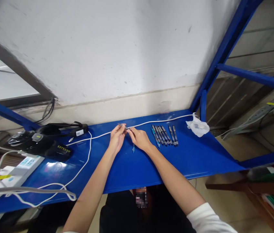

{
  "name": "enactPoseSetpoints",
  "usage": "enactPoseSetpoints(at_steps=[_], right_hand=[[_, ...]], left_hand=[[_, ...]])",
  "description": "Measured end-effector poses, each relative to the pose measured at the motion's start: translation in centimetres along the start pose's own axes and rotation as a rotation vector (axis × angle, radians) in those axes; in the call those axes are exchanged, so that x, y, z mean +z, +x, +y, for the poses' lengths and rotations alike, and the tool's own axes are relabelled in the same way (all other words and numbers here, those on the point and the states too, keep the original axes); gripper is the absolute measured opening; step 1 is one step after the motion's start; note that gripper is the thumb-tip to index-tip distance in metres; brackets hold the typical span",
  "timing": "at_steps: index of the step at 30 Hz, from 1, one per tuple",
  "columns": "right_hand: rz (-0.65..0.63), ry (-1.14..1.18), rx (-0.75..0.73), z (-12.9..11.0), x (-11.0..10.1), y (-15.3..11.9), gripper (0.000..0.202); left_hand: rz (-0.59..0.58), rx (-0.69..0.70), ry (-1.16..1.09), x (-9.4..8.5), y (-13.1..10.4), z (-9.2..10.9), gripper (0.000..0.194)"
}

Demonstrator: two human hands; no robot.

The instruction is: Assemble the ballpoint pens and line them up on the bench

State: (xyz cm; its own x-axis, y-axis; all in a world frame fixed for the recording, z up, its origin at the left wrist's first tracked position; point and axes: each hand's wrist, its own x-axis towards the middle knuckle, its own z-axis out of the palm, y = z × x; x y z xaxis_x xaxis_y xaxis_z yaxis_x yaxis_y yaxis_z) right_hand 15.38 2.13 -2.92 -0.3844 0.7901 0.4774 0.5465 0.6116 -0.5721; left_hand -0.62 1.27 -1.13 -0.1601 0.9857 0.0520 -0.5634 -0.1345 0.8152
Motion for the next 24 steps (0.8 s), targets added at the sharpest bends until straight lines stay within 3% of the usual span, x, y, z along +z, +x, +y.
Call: enactPoseSetpoints(at_steps=[4,9,17,24], right_hand=[[0.006,0.012,0.006,0.01,-0.02,0.05,0.033],[0.024,0.027,0.021,-0.02,-0.07,0.04,0.034],[0.0,0.0,0.004,-0.17,-0.12,-0.04,0.035],[0.005,0.002,0.016,-0.16,-0.09,0.01,0.035]], left_hand=[[-0.022,0.001,-0.016,0.01,-0.14,0.27,0.024],[-0.113,-0.027,-0.005,0.01,-0.26,0.87,0.041],[-0.012,-0.005,0.008,-0.05,0.02,0.17,0.033],[-0.044,-0.003,0.008,-0.01,-0.14,0.33,0.029]])
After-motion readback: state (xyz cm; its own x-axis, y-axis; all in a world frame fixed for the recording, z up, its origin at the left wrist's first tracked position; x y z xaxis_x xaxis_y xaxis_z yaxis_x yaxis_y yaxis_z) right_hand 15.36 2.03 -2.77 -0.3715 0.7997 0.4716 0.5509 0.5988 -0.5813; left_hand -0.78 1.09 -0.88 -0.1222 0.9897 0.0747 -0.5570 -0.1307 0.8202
